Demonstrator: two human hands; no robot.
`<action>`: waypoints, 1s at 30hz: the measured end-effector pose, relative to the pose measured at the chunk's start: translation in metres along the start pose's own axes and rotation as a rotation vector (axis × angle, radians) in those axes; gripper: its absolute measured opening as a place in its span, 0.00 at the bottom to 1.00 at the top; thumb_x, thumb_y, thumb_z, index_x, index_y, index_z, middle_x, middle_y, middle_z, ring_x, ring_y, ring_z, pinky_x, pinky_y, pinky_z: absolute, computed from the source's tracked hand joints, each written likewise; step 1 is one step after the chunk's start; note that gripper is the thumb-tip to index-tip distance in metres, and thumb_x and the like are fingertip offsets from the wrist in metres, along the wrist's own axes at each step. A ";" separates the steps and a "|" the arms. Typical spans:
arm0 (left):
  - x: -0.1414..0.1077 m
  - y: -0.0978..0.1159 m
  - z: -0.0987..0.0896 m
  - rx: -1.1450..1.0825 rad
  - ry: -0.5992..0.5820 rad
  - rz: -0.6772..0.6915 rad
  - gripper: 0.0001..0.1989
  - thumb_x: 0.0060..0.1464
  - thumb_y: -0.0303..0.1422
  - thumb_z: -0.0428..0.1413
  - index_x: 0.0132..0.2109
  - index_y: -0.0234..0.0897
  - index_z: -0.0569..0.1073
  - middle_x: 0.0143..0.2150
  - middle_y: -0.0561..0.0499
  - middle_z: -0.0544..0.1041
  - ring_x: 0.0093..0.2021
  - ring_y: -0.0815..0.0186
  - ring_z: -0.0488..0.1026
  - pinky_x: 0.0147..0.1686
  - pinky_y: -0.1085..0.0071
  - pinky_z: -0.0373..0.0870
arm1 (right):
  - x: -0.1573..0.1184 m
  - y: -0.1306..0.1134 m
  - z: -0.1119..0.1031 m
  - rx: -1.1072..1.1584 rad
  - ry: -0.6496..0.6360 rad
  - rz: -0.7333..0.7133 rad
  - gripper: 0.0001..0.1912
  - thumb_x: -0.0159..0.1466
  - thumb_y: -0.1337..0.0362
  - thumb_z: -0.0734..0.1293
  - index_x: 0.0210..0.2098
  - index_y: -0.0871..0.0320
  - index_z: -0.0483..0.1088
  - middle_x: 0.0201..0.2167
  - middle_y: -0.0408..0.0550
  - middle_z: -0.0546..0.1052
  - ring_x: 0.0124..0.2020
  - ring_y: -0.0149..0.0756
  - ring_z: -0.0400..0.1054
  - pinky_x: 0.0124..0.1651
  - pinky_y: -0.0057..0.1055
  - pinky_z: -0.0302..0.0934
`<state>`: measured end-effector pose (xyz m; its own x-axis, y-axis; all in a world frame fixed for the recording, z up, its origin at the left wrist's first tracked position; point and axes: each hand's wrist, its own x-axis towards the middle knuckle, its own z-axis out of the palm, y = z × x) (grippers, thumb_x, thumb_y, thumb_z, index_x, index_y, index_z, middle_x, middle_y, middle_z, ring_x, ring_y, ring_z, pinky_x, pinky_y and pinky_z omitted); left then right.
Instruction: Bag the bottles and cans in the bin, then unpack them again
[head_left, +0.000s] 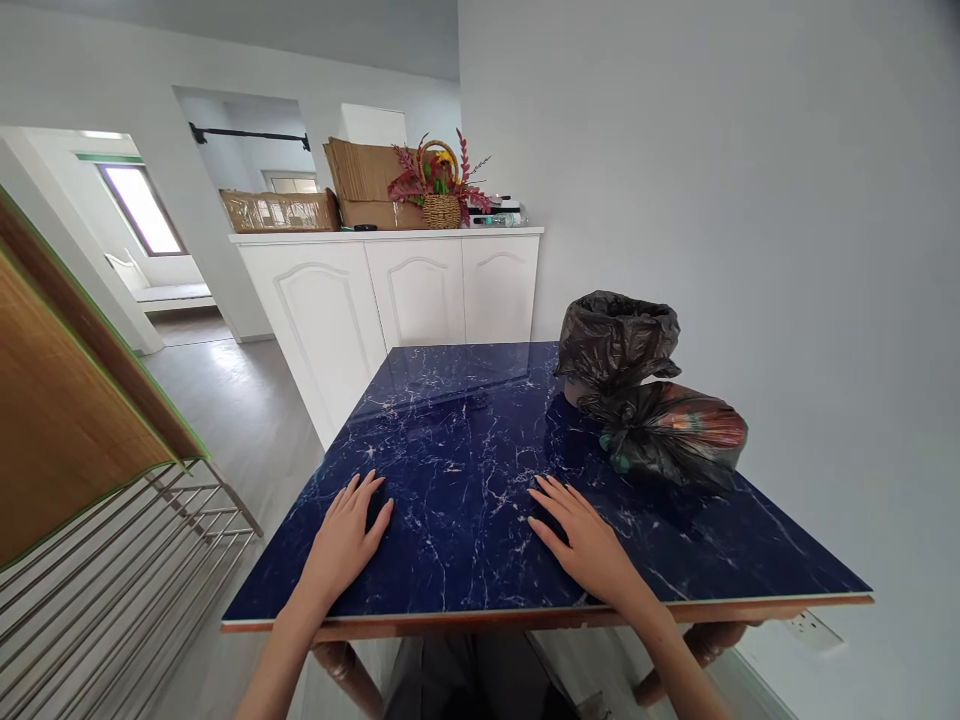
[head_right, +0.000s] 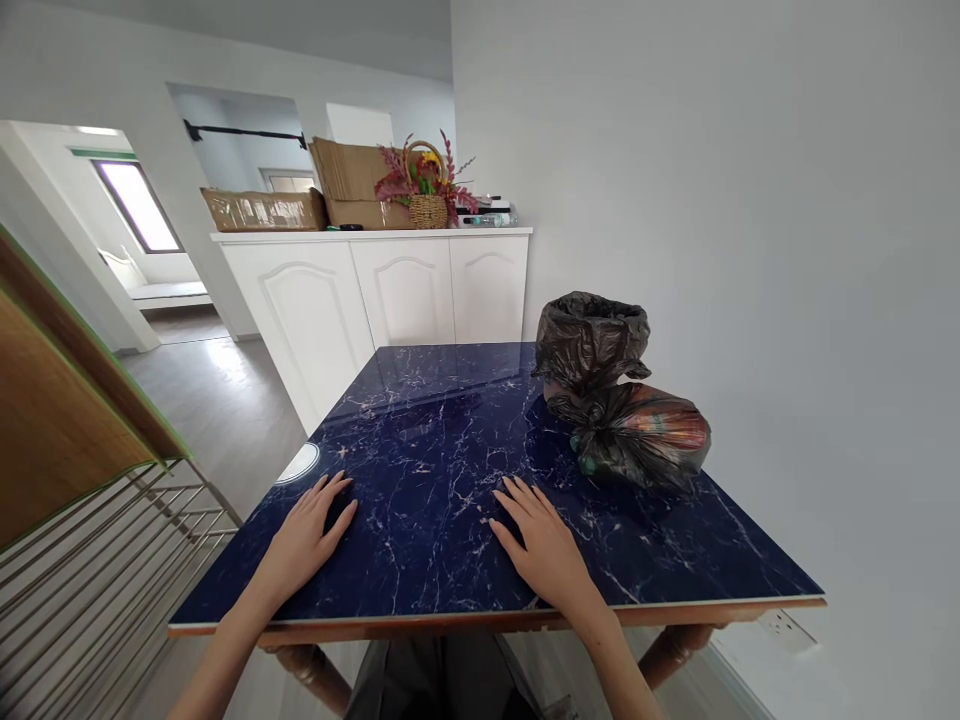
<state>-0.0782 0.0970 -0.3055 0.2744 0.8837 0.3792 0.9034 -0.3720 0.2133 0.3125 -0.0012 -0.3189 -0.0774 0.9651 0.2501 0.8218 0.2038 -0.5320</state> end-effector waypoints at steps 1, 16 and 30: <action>0.000 0.000 0.000 -0.001 -0.001 0.002 0.30 0.73 0.50 0.46 0.69 0.36 0.71 0.74 0.40 0.70 0.77 0.46 0.61 0.75 0.44 0.57 | 0.000 0.000 0.000 -0.001 0.002 -0.001 0.32 0.78 0.41 0.56 0.74 0.45 0.66 0.77 0.41 0.61 0.80 0.50 0.49 0.79 0.57 0.50; -0.003 0.001 -0.001 -0.019 0.000 0.005 0.30 0.72 0.52 0.46 0.68 0.38 0.71 0.74 0.42 0.70 0.77 0.46 0.61 0.75 0.43 0.58 | -0.001 0.004 0.002 0.016 0.018 -0.034 0.31 0.78 0.42 0.57 0.73 0.48 0.68 0.76 0.45 0.63 0.79 0.49 0.51 0.79 0.58 0.50; -0.004 0.002 -0.006 -0.031 -0.019 0.012 0.29 0.72 0.51 0.47 0.68 0.38 0.71 0.75 0.42 0.69 0.77 0.46 0.60 0.75 0.43 0.57 | -0.003 0.000 -0.003 0.048 -0.051 0.030 0.33 0.77 0.41 0.56 0.74 0.48 0.65 0.78 0.42 0.59 0.80 0.50 0.47 0.80 0.58 0.46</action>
<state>-0.0793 0.0905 -0.3012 0.2917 0.8840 0.3652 0.8892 -0.3914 0.2370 0.3142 -0.0048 -0.3169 -0.0829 0.9777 0.1928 0.7961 0.1814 -0.5774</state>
